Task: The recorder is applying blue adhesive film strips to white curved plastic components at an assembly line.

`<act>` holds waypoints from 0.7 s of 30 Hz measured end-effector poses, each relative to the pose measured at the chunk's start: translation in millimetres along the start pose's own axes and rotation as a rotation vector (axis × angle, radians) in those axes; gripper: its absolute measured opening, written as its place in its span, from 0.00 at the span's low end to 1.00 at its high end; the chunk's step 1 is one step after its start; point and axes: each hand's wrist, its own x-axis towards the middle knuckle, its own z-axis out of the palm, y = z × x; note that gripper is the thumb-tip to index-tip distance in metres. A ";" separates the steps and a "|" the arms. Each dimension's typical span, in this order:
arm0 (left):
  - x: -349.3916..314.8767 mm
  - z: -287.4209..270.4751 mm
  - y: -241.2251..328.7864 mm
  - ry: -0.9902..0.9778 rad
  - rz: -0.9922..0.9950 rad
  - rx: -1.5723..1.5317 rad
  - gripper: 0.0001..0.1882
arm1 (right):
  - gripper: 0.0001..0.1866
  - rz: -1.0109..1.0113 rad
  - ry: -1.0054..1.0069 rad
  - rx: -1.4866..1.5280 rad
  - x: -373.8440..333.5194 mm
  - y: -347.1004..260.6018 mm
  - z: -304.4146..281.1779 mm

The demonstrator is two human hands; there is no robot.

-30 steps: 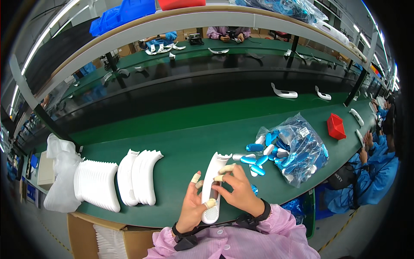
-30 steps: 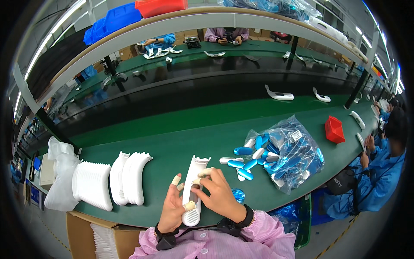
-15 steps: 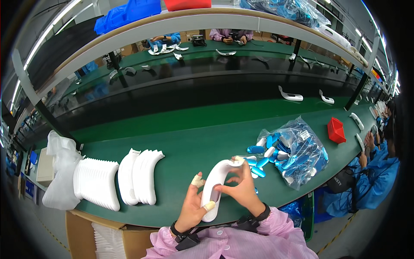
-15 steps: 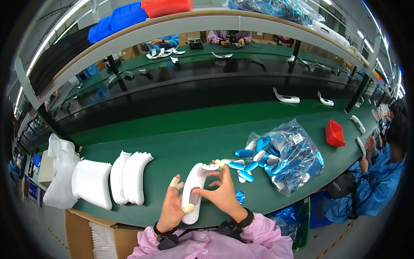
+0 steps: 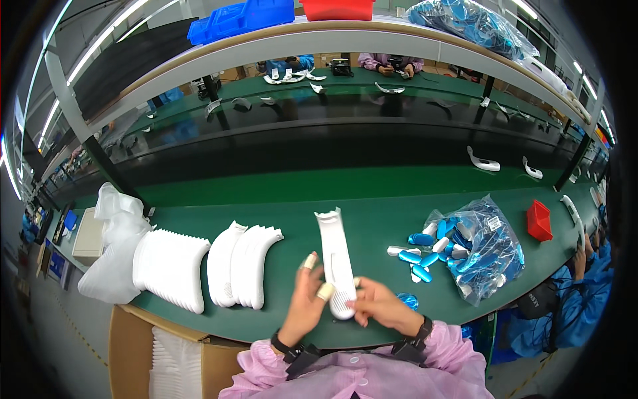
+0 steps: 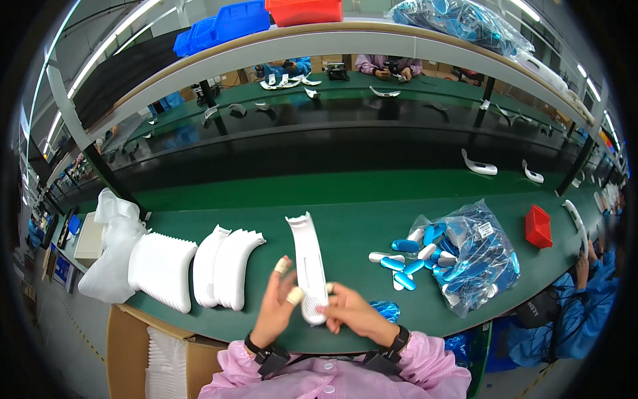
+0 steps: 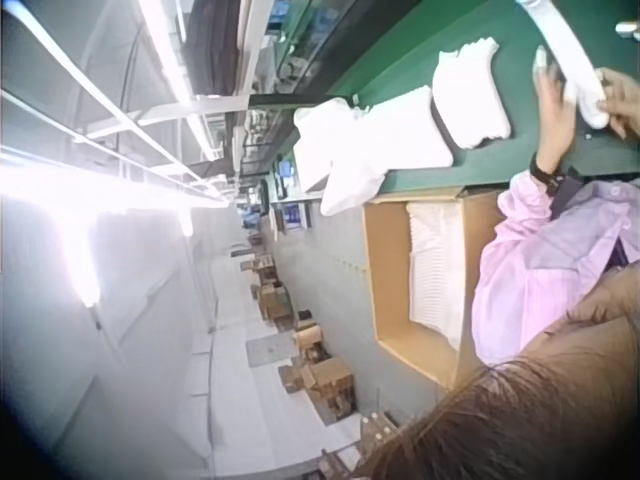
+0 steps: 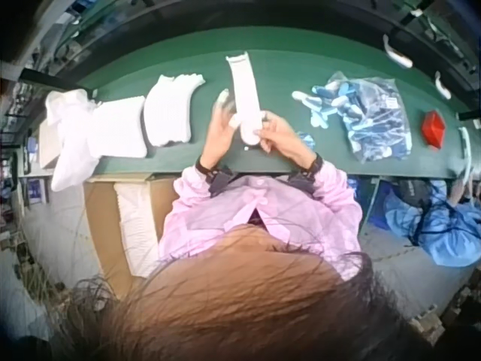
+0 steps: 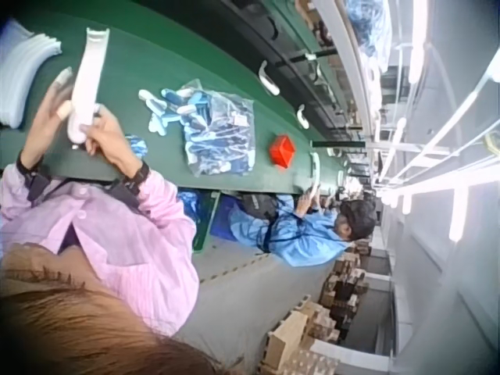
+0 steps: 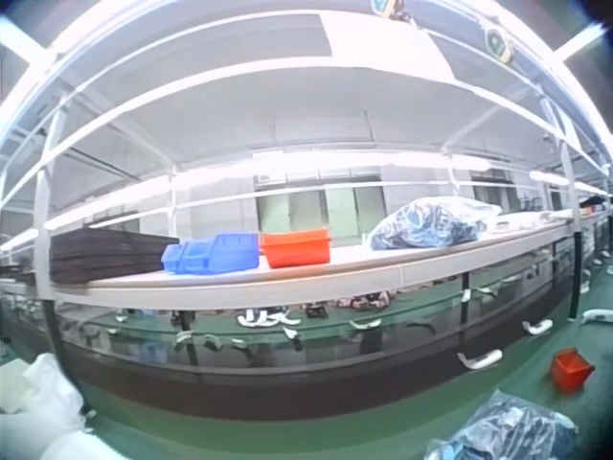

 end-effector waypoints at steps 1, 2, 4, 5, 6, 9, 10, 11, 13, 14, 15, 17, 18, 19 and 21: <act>5.4 -18.1 9.9 0.026 0.112 0.584 0.36 | 0.21 -0.023 0.057 0.038 7.3 -3.3 -11.8; 12.4 -36.4 13.0 0.128 0.351 0.944 0.31 | 0.20 -0.014 0.115 -0.007 11.1 -16.4 -18.8; 17.2 -79.5 18.1 0.395 0.409 1.271 0.26 | 0.18 -0.021 0.200 -0.041 24.1 -26.0 -53.7; 15.9 -125.5 8.1 0.462 0.373 1.321 0.26 | 0.18 -0.061 0.241 -0.039 31.0 -33.0 -67.1; 17.7 -141.1 16.3 0.561 0.329 1.365 0.26 | 0.17 -0.102 0.303 -0.042 36.8 -37.9 -82.1; 13.4 -189.4 32.2 0.601 0.131 1.380 0.26 | 0.24 -0.293 0.610 -0.139 46.1 -57.3 -91.0; 14.0 -197.3 33.8 0.600 0.045 1.364 0.27 | 0.27 -0.304 0.724 -0.211 46.7 -58.0 -98.2; 16.5 -203.9 32.3 0.569 -0.011 1.269 0.28 | 0.25 -0.399 0.740 -0.249 49.1 -46.9 -114.2; 19.1 -212.4 28.4 0.519 -0.130 1.084 0.30 | 0.20 -0.485 0.664 -0.669 36.9 -42.1 -130.9; 20.6 -212.1 26.0 0.468 -0.131 1.082 0.30 | 0.18 -0.521 0.618 -0.881 29.8 -41.2 -136.0; 18.4 -210.9 28.4 0.424 -0.140 1.084 0.30 | 0.12 -0.512 0.681 -0.968 17.7 -45.0 -122.6; 17.0 -210.5 23.9 0.385 -0.127 1.054 0.30 | 0.12 -0.464 0.740 -1.346 -4.4 -44.5 -112.3; 16.1 -205.3 22.0 0.367 -0.104 1.056 0.30 | 0.12 -0.436 0.763 -1.533 -12.7 -41.2 -112.6; 15.5 -193.9 17.7 0.348 -0.079 1.055 0.30 | 0.13 -0.521 0.781 -1.639 -19.1 -36.0 -116.6; 11.6 -163.8 6.5 0.334 -0.028 1.095 0.30 | 0.13 -0.460 0.778 -1.680 -29.2 -32.7 -112.0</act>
